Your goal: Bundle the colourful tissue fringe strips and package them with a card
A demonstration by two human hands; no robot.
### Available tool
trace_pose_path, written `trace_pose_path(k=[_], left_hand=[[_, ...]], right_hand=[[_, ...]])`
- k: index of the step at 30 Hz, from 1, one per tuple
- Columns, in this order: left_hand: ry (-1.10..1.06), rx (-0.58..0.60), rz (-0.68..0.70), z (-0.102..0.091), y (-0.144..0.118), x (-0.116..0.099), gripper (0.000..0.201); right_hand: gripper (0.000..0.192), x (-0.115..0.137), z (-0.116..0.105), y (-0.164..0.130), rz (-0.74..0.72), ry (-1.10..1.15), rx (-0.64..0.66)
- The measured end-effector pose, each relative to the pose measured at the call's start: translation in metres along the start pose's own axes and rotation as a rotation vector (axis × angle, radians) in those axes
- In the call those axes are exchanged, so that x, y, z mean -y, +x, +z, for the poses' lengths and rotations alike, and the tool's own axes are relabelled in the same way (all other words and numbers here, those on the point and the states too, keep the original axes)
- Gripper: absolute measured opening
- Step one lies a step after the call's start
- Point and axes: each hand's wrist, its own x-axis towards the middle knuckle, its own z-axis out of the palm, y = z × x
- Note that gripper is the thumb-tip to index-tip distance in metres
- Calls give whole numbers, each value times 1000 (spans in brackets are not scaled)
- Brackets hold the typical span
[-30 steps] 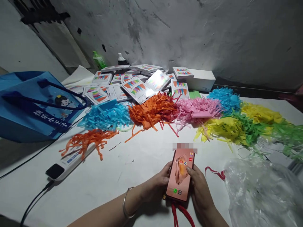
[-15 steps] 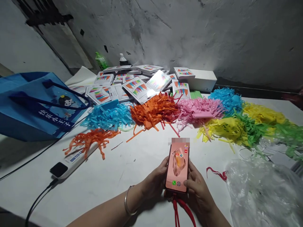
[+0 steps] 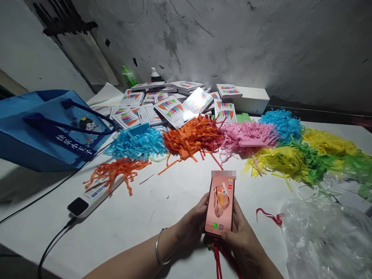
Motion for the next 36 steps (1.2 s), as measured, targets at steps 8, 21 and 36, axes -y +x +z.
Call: trace_pose_path(k=[8, 21, 36], left_hand=[[7, -2, -18, 3, 0, -2, 70], [34, 147, -178, -2, -7, 6, 84], [33, 71, -44, 6, -4, 3, 71]], right_hand=[[100, 2, 1, -3, 41, 7, -20], [41, 4, -14, 7, -98, -92, -357], [45, 5, -10, 5, -99, -29, -257]])
